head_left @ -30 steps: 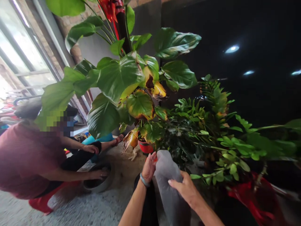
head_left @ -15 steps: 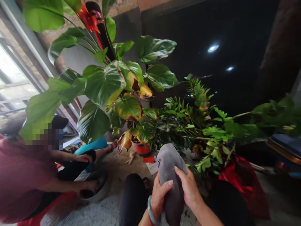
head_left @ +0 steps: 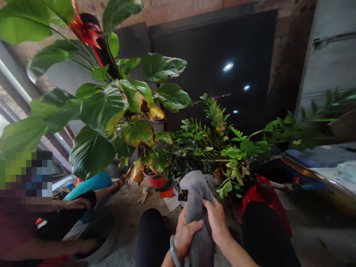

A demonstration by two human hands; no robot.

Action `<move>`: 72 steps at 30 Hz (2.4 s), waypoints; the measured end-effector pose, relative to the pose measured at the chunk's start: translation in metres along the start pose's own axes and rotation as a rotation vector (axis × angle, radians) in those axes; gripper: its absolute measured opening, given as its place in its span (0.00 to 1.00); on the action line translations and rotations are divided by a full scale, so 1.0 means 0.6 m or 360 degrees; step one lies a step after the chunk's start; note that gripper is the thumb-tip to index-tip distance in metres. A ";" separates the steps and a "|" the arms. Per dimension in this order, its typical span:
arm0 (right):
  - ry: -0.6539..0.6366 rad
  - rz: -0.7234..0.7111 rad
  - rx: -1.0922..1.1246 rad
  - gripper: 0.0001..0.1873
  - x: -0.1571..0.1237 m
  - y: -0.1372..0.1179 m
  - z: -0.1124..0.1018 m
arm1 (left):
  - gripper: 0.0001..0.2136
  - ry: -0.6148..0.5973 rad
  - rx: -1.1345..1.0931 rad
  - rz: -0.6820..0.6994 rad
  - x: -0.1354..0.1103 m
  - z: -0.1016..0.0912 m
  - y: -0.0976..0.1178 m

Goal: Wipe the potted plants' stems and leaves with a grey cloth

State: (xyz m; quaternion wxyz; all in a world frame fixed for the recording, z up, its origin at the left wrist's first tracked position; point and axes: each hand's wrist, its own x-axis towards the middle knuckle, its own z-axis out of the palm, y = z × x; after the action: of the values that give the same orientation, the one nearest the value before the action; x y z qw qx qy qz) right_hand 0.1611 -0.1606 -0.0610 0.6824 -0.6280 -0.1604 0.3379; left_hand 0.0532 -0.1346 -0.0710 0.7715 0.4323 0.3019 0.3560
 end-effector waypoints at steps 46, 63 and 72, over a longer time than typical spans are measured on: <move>-0.0339 0.0277 0.0346 0.12 0.277 0.008 -0.032 | 0.19 -0.0029 0.0431 0.0143 0.233 0.056 0.138; -0.0462 0.0236 0.0474 0.15 0.276 0.013 -0.046 | 0.16 -0.0033 0.0460 -0.0114 0.223 0.029 0.115; -0.0499 0.0241 0.0591 0.14 0.277 0.002 -0.054 | 0.26 -0.0186 0.0311 0.0166 0.206 0.069 0.217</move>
State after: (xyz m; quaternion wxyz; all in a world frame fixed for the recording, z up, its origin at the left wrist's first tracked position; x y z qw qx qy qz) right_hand 0.3014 -0.0748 -0.1015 0.7256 -0.4420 -0.1520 0.5050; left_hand 0.1178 -0.0045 0.0428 0.7224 0.5405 0.2668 0.3388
